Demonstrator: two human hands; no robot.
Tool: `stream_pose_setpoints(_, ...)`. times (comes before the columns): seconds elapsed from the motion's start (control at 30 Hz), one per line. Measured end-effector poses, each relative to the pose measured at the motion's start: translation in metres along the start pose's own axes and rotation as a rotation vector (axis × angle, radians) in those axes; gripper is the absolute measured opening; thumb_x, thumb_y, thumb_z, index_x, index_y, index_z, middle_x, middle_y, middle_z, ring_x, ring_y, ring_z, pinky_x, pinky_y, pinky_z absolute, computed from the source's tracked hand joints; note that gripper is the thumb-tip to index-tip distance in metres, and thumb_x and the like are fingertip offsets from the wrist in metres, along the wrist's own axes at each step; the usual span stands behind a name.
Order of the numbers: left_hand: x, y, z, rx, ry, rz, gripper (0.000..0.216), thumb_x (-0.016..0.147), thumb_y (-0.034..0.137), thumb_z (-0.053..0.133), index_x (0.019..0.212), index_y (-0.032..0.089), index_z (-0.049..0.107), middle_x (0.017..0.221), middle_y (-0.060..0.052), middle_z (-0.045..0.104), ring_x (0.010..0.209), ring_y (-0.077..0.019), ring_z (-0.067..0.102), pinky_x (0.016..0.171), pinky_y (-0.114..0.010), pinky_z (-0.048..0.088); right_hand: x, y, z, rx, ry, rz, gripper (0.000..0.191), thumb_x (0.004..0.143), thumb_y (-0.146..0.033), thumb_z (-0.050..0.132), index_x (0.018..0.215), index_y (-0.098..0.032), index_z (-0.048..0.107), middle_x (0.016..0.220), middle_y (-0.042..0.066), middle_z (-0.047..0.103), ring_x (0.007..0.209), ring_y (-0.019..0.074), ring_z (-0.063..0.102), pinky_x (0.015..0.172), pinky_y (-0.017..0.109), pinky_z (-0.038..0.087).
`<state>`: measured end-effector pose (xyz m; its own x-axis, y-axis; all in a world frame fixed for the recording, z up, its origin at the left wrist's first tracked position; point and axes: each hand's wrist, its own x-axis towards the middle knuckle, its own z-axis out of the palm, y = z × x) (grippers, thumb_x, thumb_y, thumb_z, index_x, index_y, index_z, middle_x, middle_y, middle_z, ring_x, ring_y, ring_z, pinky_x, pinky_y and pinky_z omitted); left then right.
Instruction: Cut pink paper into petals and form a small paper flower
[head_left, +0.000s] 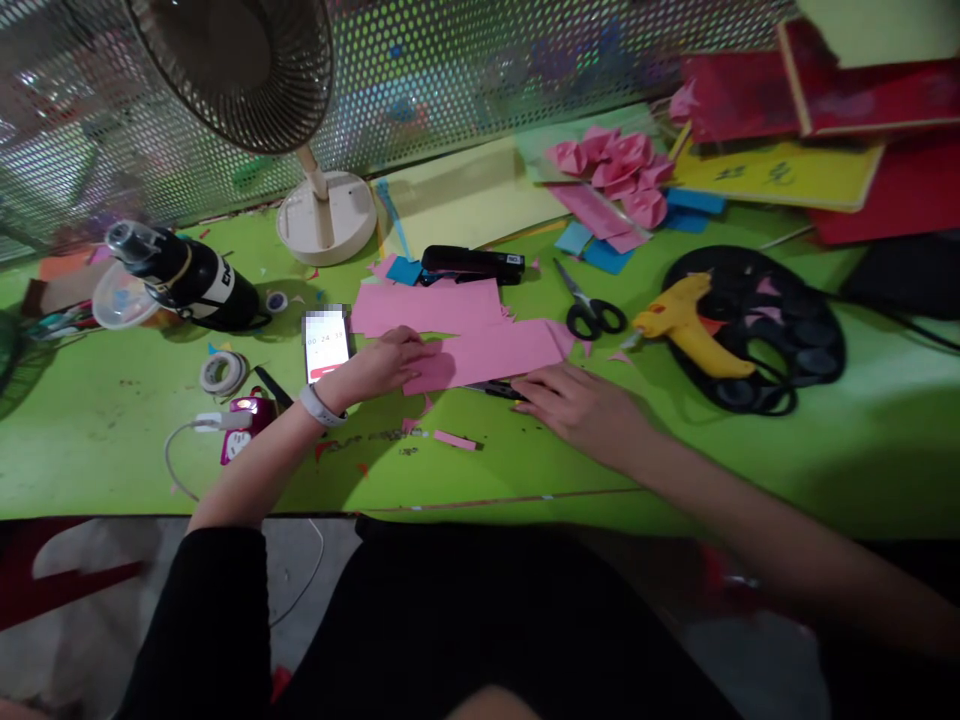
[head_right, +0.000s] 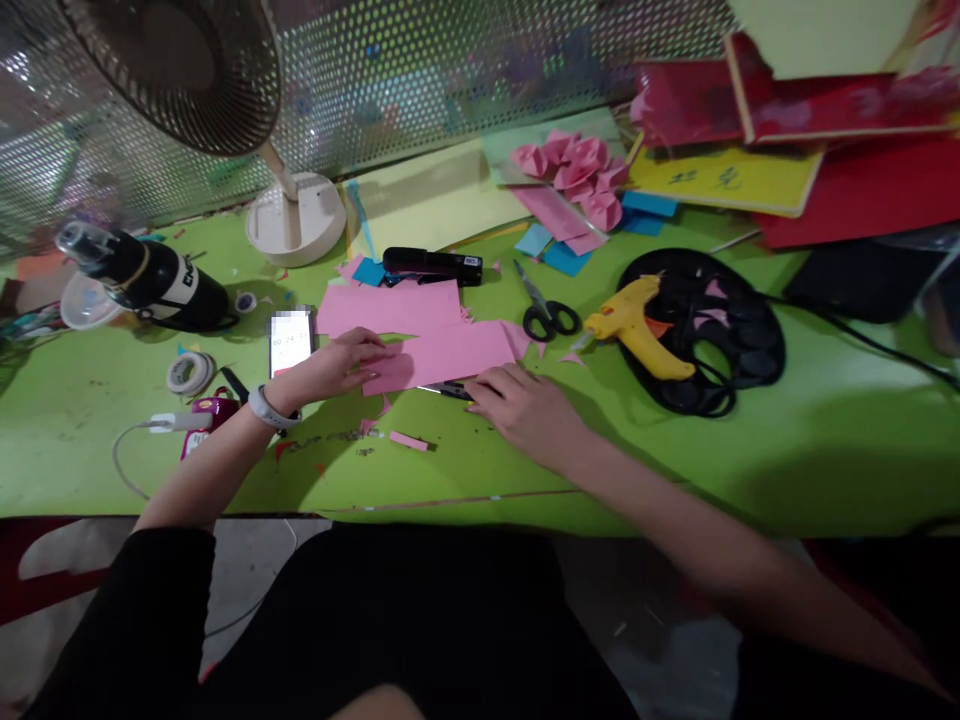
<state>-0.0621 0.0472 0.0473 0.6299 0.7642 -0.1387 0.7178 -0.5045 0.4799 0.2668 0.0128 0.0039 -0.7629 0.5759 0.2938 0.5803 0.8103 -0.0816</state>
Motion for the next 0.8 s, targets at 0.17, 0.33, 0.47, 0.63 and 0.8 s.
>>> stream_pose_setpoints(0.17,0.001,-0.003,0.001,0.004,0.0,0.002,0.042,0.1,0.02,0.052,0.141,0.018,0.06,0.129,-0.016,0.058,0.113,-0.0223,0.062,0.102,-0.04,0.053,0.003,-0.003,0.002,0.013,-0.009,0.011,0.029,0.105,-0.025,0.049,0.115,-0.011,0.073,0.104,0.016,0.073,0.096,0.0255,0.065,0.075,0.037,0.055)
stream_pose_setpoints(0.33,0.001,-0.001,0.0,0.011,0.002,0.015,0.042,0.1,0.02,0.053,0.141,0.018,0.061,0.128,-0.016,0.059,0.114,-0.0228,0.061,0.102,-0.041,0.053,0.005,-0.006,0.002,-0.006,-0.005,-0.003,0.03,0.106,-0.025,0.047,0.112,-0.012,0.073,0.102,0.015,0.073,0.095,0.0251,0.065,0.073,0.036,0.053)
stream_pose_setpoints(0.47,0.002,0.002,-0.002,0.017,-0.008,0.014,0.043,0.1,0.02,0.052,0.142,0.018,0.06,0.129,-0.015,0.059,0.114,-0.0225,0.061,0.103,-0.041,0.052,0.008,-0.009,0.004,-0.023,0.029,-0.001,0.03,0.105,-0.025,0.049,0.111,-0.01,0.073,0.101,0.015,0.073,0.094,0.0246,0.064,0.072,0.035,0.052)
stream_pose_setpoints(0.63,0.003,0.003,-0.003,0.019,-0.042,-0.029,0.043,0.099,0.02,0.054,0.142,0.017,0.06,0.13,-0.017,0.058,0.115,-0.0242,0.061,0.103,-0.042,0.052,0.01,-0.013,0.002,-0.031,0.037,-0.031,0.025,0.103,-0.023,0.053,0.109,-0.009,0.073,0.1,0.015,0.073,0.092,0.0235,0.064,0.072,0.033,0.054)
stream_pose_setpoints(0.8,0.004,0.0,-0.003,0.008,-0.026,-0.006,0.044,0.099,0.021,0.053,0.143,0.019,0.06,0.129,-0.015,0.058,0.112,-0.0228,0.062,0.101,-0.04,0.053,0.012,-0.016,0.003,-0.006,0.016,-0.013,0.025,0.103,-0.022,0.053,0.11,-0.009,0.074,0.102,0.016,0.073,0.093,0.0241,0.065,0.073,0.035,0.054)
